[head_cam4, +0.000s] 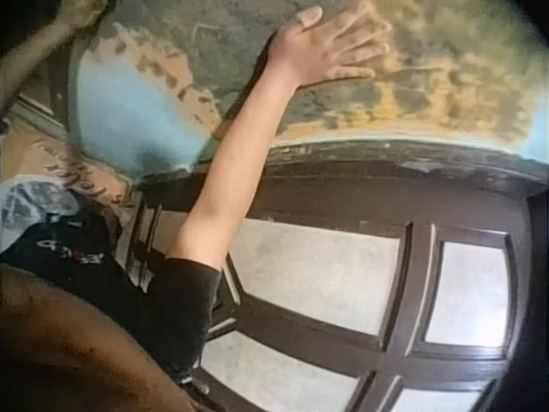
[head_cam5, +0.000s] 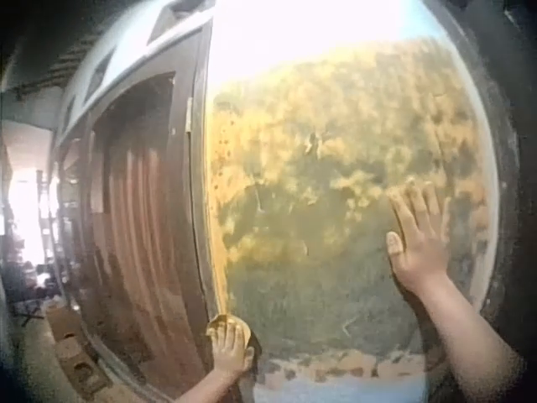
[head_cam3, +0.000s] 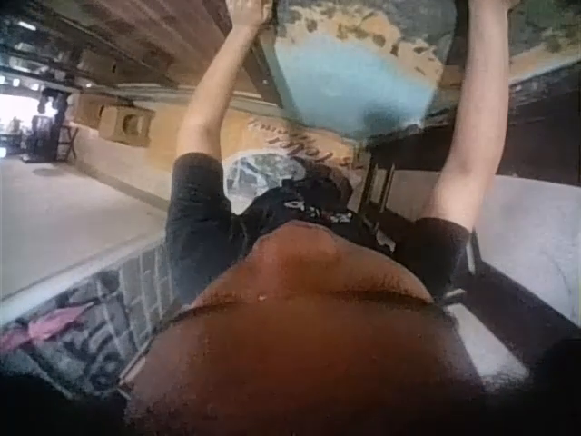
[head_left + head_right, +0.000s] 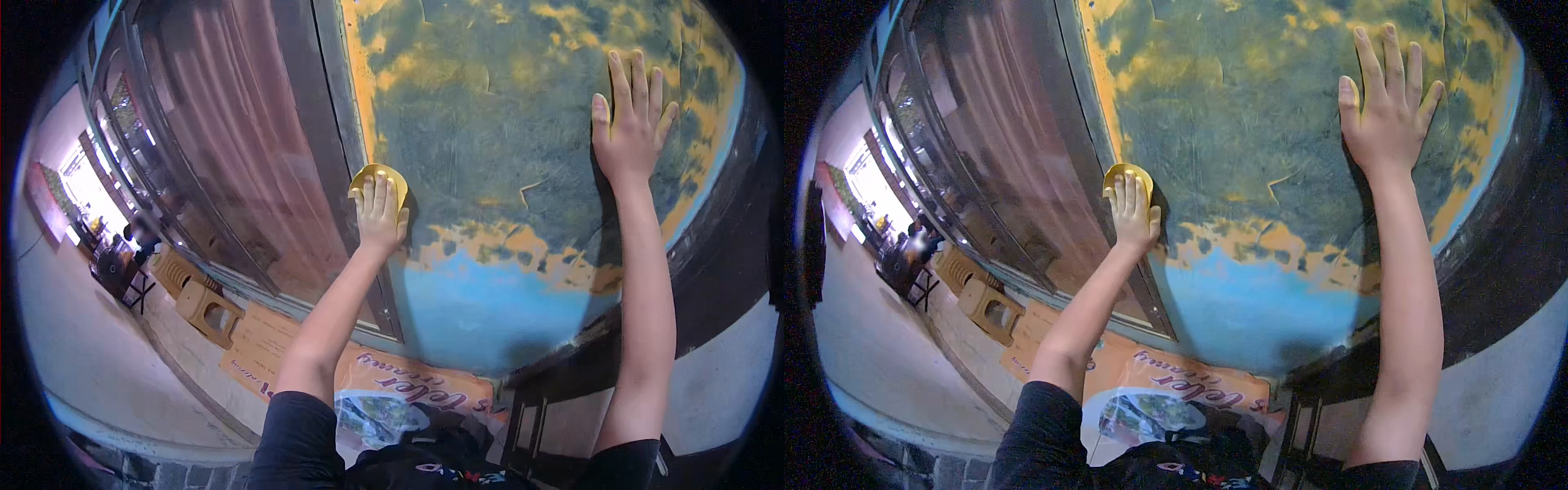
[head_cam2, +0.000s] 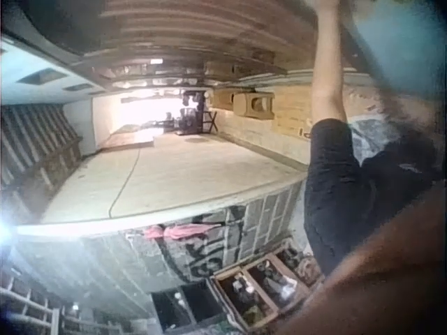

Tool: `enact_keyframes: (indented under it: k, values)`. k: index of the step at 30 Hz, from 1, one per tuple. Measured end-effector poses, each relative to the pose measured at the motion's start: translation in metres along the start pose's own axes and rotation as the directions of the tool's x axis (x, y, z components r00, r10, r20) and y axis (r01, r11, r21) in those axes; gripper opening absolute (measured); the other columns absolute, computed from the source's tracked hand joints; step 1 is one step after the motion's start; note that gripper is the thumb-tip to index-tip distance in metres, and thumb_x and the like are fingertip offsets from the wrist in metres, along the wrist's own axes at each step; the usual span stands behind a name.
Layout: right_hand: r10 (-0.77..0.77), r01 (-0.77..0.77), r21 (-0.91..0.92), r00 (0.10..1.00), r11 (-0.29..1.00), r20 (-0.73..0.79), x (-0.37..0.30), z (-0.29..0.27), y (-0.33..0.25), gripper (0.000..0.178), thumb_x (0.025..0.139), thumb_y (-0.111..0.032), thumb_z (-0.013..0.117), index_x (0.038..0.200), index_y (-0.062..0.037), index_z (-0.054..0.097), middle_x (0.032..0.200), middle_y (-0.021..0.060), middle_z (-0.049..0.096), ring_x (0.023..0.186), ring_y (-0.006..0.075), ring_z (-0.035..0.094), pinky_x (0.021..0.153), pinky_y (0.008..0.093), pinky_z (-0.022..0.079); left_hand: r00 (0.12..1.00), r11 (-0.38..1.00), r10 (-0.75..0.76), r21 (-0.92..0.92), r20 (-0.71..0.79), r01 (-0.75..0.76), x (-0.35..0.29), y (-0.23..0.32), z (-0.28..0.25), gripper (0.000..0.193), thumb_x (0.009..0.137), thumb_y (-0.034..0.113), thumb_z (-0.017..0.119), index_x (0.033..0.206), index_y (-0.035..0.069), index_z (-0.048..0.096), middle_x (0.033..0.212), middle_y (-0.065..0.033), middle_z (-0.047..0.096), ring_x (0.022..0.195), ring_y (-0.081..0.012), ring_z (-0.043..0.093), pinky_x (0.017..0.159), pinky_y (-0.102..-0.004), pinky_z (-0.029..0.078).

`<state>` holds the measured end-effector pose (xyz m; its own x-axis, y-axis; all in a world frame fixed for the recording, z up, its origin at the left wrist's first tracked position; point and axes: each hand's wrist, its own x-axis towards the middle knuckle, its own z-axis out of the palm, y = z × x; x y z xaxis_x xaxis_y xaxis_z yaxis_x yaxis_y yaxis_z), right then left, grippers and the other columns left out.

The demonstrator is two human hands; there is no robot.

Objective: The recorder uses a piece of sandpaper to smooth the surface of a wall with yellow and blue paint.

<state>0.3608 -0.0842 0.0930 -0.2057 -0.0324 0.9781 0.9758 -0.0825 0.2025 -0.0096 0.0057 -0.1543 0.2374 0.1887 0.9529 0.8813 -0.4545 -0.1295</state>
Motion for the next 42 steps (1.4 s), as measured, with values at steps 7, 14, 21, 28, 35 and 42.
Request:
enact_keyframes:
  k: [7, 14, 21, 28, 35, 42]
  values:
    - [0.049, -0.052, 0.031, 0.996, 0.998, 0.069, -0.059, -0.004, -0.019, 0.058, 0.096, -0.043, 0.049, 0.152, -0.0363, 0.036, 0.162, -0.0045, 0.026, 0.150, 0.0280, 0.021, 0.116, 0.0650, 0.014, 0.998, 0.993, -0.044, -0.108, -0.053, 0.038, 0.096, 0.006, -0.024, 0.070, 0.086, 0.025, 0.060, 0.148, -0.001, 0.038, 0.159, -0.0216, 0.028, 0.147, -0.0446, 0.021, 0.116, -0.0628, 0.014]
    - [0.080, -0.083, 0.016, 0.991, 0.996, 0.111, -0.129, -0.013, -0.025, 0.056, 0.095, -0.042, 0.049, 0.149, -0.0333, 0.043, 0.161, -0.0008, 0.031, 0.149, 0.0316, 0.025, 0.117, 0.0639, 0.012, 1.000, 0.997, -0.013, -0.076, -0.022, 0.012, 0.011, 0.016, 0.008, 0.066, 0.089, 0.028, 0.053, 0.143, -0.008, 0.040, 0.154, -0.0277, 0.034, 0.144, -0.0495, 0.026, 0.116, -0.0627, 0.013]
    - [0.078, -0.084, 0.095, 0.995, 0.992, 0.060, -0.134, -0.004, -0.038, 0.054, 0.094, -0.044, 0.048, 0.147, -0.0330, 0.046, 0.159, -0.0010, 0.035, 0.148, 0.0311, 0.027, 0.116, 0.0629, 0.013, 0.979, 0.999, 0.017, -0.050, 0.205, -0.007, -0.140, 0.015, 0.024, 0.076, 0.086, 0.028, 0.057, 0.147, -0.009, 0.030, 0.157, -0.0312, 0.021, 0.147, -0.0540, 0.010, 0.114, -0.0687, 0.002]
    - [0.069, -0.073, 0.077, 0.996, 0.994, 0.056, -0.133, -0.012, -0.020, 0.056, 0.092, -0.043, 0.052, 0.146, -0.0330, 0.047, 0.159, -0.0006, 0.035, 0.148, 0.0306, 0.026, 0.116, 0.0629, 0.013, 0.993, 0.988, -0.114, -0.106, -0.011, 0.112, -0.050, 0.037, 0.025, 0.076, 0.087, 0.023, 0.054, 0.150, -0.010, 0.024, 0.159, -0.0277, 0.021, 0.147, -0.0518, 0.011, 0.116, -0.0647, 0.002]
    - [0.079, -0.084, 0.088, 0.995, 0.993, 0.054, -0.133, -0.007, -0.033, 0.056, 0.090, -0.043, 0.051, 0.145, -0.0335, 0.049, 0.158, -0.0007, 0.037, 0.148, 0.0303, 0.028, 0.117, 0.0614, 0.014, 0.799, 0.954, -0.138, -0.139, 0.585, 0.267, -0.220, 0.060, 0.016, 0.082, 0.088, 0.028, 0.058, 0.146, -0.017, 0.023, 0.151, -0.0422, 0.019, 0.144, -0.0589, 0.010, 0.113, -0.0709, 0.003]
    - [0.067, -0.070, 0.062, 0.997, 0.996, 0.049, -0.134, -0.009, -0.022, 0.055, 0.090, -0.044, 0.051, 0.144, -0.0337, 0.050, 0.157, -0.0006, 0.038, 0.146, 0.0308, 0.030, 0.116, 0.0619, 0.014, 0.968, 0.947, -0.188, -0.230, 0.165, 0.224, -0.092, 0.092, 0.030, 0.079, 0.089, 0.027, 0.056, 0.149, -0.012, 0.023, 0.158, -0.0347, 0.015, 0.146, -0.0552, 0.008, 0.115, -0.0683, 0.003]
